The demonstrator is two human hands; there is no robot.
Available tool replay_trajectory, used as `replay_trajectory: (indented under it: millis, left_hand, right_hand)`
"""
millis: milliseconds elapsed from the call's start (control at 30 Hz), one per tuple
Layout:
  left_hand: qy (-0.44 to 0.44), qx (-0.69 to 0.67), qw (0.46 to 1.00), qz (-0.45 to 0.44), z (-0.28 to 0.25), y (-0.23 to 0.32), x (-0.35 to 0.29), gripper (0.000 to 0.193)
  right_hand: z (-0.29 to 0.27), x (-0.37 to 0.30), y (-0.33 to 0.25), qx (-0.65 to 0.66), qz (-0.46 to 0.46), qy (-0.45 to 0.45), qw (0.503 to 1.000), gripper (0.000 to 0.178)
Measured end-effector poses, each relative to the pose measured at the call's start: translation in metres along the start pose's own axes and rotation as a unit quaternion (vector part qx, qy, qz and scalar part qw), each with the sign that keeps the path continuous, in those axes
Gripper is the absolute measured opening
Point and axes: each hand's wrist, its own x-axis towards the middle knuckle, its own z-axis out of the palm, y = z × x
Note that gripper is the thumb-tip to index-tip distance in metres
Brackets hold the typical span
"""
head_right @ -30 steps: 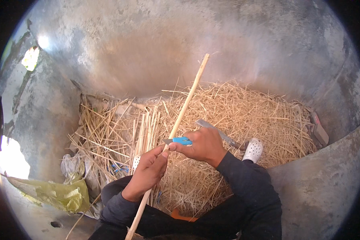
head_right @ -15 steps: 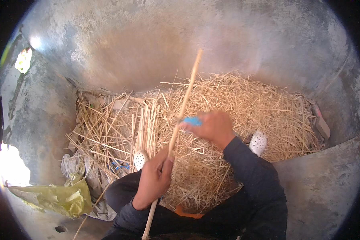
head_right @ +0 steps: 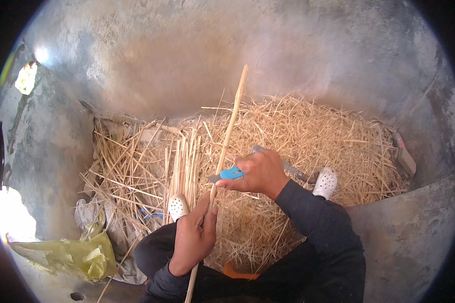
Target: The person sits cross-legged on a floor covered with straw and uses a blue utility knife to peel the outer layers off long, thin wooden sticks. They hold the stick with their left hand and scrape it with the knife in their right hand, creating a pile of shavings.
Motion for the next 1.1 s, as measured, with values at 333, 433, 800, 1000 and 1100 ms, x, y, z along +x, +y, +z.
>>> replay_trajectory:
  millis: [333, 433, 800, 1000, 1100]
  left_hand:
    - [-0.011, -0.005, 0.999, 0.03, 0.01, -0.002, -0.006, 0.038]
    - [-0.024, -0.009, 0.999, 0.023, 0.008, 0.004, -0.008, 0.038]
    - [-0.063, -0.037, 0.997, 0.012, 0.016, 0.012, -0.021, 0.039]
    - [-0.093, -0.039, 0.995, -0.021, 0.02, 0.01, -0.019, 0.034]
    - [-0.082, -0.033, 0.996, -0.009, 0.024, 0.005, -0.02, 0.032]
  right_hand:
    - [-0.002, 0.004, 0.043, -0.018, 0.068, 0.053, 0.996, 0.07]
    - [-0.008, 0.006, 0.047, -0.049, 0.066, 0.029, 0.996, 0.071]
    - [-0.008, 0.005, 0.11, -0.126, 0.171, 0.032, 0.977, 0.075]
    - [-0.007, -0.001, 0.129, -0.155, 0.161, 0.054, 0.973, 0.073]
    - [-0.005, 0.0, 0.131, -0.152, 0.175, 0.053, 0.971, 0.072]
